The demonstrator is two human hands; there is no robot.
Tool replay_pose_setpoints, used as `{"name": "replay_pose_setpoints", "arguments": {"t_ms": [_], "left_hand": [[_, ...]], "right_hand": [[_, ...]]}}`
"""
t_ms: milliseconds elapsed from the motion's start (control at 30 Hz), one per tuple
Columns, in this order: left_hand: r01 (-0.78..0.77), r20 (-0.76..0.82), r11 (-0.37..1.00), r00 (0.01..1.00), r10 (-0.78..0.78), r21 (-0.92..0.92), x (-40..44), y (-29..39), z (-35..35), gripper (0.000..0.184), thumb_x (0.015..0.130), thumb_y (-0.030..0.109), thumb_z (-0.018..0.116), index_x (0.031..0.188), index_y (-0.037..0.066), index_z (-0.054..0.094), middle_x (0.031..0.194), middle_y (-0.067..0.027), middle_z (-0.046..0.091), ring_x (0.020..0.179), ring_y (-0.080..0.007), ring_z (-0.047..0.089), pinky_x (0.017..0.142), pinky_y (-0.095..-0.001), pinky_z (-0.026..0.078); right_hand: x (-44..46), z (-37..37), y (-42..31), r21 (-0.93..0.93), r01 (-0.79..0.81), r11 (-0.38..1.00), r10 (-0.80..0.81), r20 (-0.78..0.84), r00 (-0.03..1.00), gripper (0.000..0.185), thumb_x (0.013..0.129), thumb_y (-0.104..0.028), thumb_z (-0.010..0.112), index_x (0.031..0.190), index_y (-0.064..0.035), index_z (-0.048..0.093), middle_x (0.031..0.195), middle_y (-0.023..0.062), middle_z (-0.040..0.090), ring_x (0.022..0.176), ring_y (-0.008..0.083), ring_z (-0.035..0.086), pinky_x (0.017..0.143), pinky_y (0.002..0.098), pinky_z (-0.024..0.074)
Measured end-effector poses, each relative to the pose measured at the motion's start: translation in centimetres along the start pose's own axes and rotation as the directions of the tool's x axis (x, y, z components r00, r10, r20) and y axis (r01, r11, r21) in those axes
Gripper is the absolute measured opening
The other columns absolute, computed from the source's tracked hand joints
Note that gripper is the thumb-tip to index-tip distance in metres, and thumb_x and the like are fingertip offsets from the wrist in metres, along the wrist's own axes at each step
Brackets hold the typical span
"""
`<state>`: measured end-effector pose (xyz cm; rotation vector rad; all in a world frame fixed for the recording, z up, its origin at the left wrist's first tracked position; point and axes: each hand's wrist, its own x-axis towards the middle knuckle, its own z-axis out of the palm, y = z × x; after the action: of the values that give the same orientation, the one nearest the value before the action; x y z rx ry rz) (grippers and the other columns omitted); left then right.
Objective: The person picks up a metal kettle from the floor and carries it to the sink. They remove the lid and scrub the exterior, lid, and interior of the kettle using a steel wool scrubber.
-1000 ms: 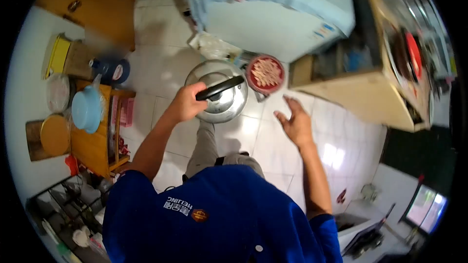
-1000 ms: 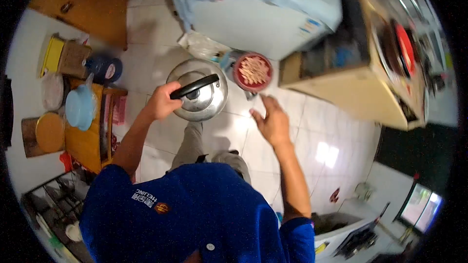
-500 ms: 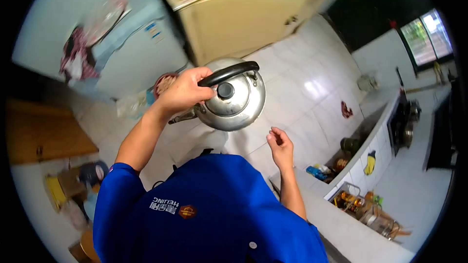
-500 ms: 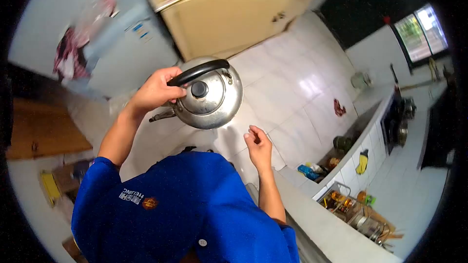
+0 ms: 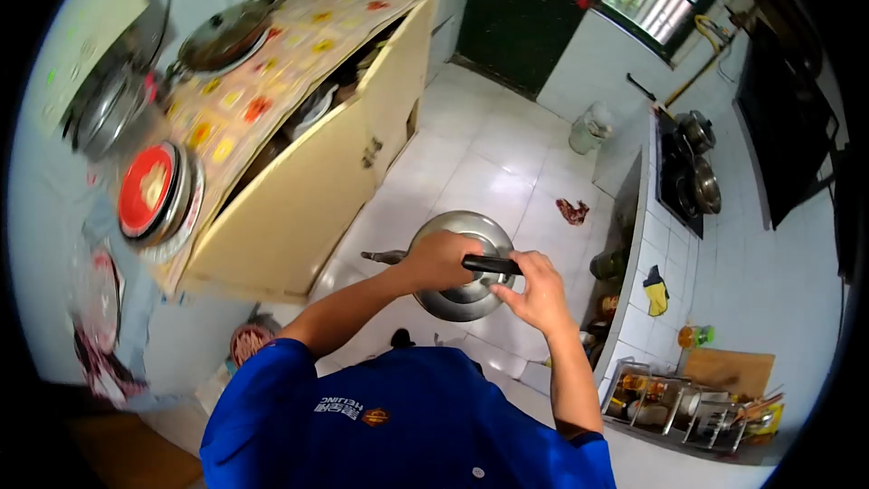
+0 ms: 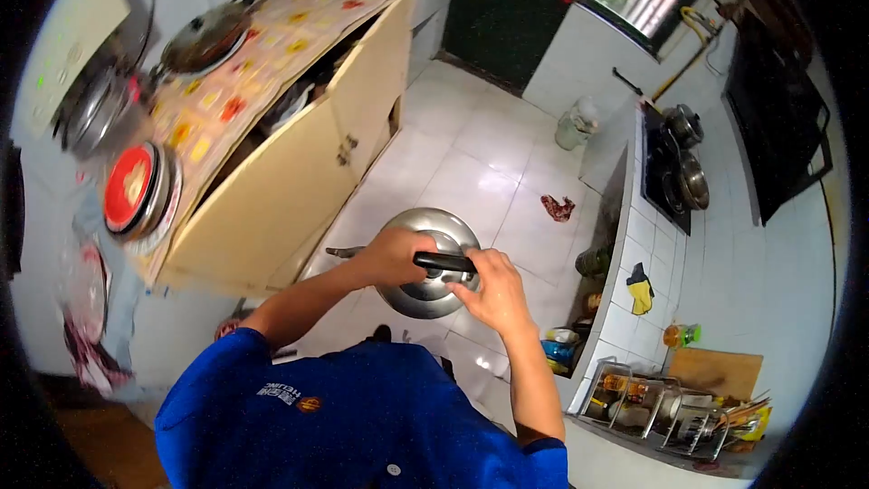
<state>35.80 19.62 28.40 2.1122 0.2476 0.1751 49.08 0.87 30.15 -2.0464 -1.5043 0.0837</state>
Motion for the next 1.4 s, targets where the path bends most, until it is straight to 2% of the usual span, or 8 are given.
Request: {"name": "replay_pose_setpoints", "arguments": {"t_ms": [267, 500, 600, 733, 800, 933, 1067, 1400], "left_hand": [[-0.238, 0.167, 0.9, 0.968, 0.188, 0.366, 19.6, -4.8, 0.2, 0.023, 0.068, 0.018, 0.07, 0.09, 0.012, 0.067, 0.084, -0.0107, 0.066, 0.084, -0.0334, 0.063, 0.072, -0.0458, 0.05], [-0.314, 0.016, 0.881, 0.944, 0.33, 0.355, 34.8, -7.8, -2.8, 0.032, 0.062, 0.005, 0.074, 0.093, 0.011, 0.069, 0.087, -0.0117, 0.065, 0.083, -0.0333, 0.064, 0.074, -0.0431, 0.051], [-0.194, -0.378, 0.92, 0.868, 0.323, 0.34, 39.6, -7.2, -5.2, 0.029, 0.063, 0.0, 0.07, 0.091, 0.006, 0.068, 0.089, -0.0128, 0.064, 0.085, -0.034, 0.063, 0.079, -0.0406, 0.052], [-0.011, -0.462, 0.999, 0.887, -0.004, -0.03, 45.8, -14.4, -8.2, 0.021, 0.082, 0.005, 0.07, 0.103, 0.002, 0.067, 0.096, -0.0075, 0.064, 0.088, -0.019, 0.063, 0.08, -0.0295, 0.05], [0.266, -0.057, 0.842, 0.942, -0.33, -0.469, 49.8, -16.4, -9.3, 0.026, 0.093, 0.018, 0.066, 0.112, 0.001, 0.064, 0.101, -0.0062, 0.065, 0.09, -0.0151, 0.062, 0.083, -0.0304, 0.051], [0.292, 0.154, 0.55, 0.947, -0.283, -0.783, 58.9, -17.7, -11.6, 0.032, 0.101, 0.028, 0.055, 0.118, 0.001, 0.059, 0.103, -0.0072, 0.065, 0.096, -0.0169, 0.064, 0.084, -0.0328, 0.054], [0.219, 0.085, 0.463, 0.952, -0.293, -0.859, 67.1, -17.0, -16.8, 0.019, 0.099, 0.024, 0.057, 0.104, 0.006, 0.062, 0.094, -0.0006, 0.063, 0.08, -0.0096, 0.06, 0.072, -0.0252, 0.049], [-0.098, -0.255, 0.472, 0.926, -0.28, -0.876, 84.7, -22.5, -30.9, 0.023, 0.101, 0.025, 0.053, 0.102, 0.003, 0.061, 0.092, -0.003, 0.062, 0.085, -0.0105, 0.057, 0.08, -0.0274, 0.047]], "right_hand": [[10.9, 0.3, 15.7, 0.218, -0.388, 0.896, 0.3, 0.348, 0.888, 0.04, 0.075, -0.04, 0.08, 0.084, -0.0044, 0.063, 0.072, 0.0175, 0.064, 0.068, 0.0354, 0.064, 0.062, 0.0422, 0.0484], [22.2, 1.4, 25.4, 0.323, -0.413, 0.852, 0.388, 0.14, 0.911, 0.043, 0.075, -0.046, 0.077, 0.08, -0.0046, 0.064, 0.07, 0.0157, 0.063, 0.067, 0.0322, 0.064, 0.062, 0.0413, 0.0473], [27.9, 0.8, 28.5, 0.328, -0.502, 0.8, 0.488, 0.133, 0.863, 0.046, 0.075, -0.049, 0.075, 0.08, -0.0043, 0.065, 0.071, 0.0171, 0.064, 0.069, 0.0345, 0.064, 0.063, 0.0442, 0.0476], [35.5, 1.0, 32.6, 0.376, -0.545, 0.749, 0.568, 0.059, 0.821, 0.049, 0.074, -0.052, 0.074, 0.079, -0.0035, 0.066, 0.07, 0.0187, 0.064, 0.07, 0.0369, 0.065, 0.065, 0.0478, 0.0479], [39.3, 2.1, 34.7, 0.372, -0.53, 0.762, 0.567, 0.013, 0.824, 0.049, 0.075, -0.051, 0.074, 0.08, -0.0034, 0.067, 0.07, 0.0187, 0.064, 0.068, 0.0371, 0.065, 0.063, 0.0475, 0.0482], [47.7, 4.4, 38.3, 0.399, -0.421, 0.815, 0.499, -0.113, 0.859, 0.045, 0.076, -0.046, 0.077, 0.084, -0.002, 0.068, 0.07, 0.0196, 0.065, 0.065, 0.038, 0.065, 0.059, 0.0445, 0.0496], [56.8, 4.7, 40.2, 0.494, -0.194, 0.847, 0.396, -0.344, 0.852, 0.026, 0.088, -0.023, 0.071, 0.095, 0.0013, 0.066, 0.078, 0.0092, 0.065, 0.067, 0.0144, 0.058, 0.061, 0.031, 0.0475], [81.1, 3.1, 45.7, 0.812, -0.324, 0.485, 0.343, 0.164, 0.925, 0.018, 0.093, -0.016, 0.064, 0.101, -0.0016, 0.059, 0.073, -0.0014, 0.055, 0.064, 0.0059, 0.05, 0.058, 0.0226, 0.0409]]}}
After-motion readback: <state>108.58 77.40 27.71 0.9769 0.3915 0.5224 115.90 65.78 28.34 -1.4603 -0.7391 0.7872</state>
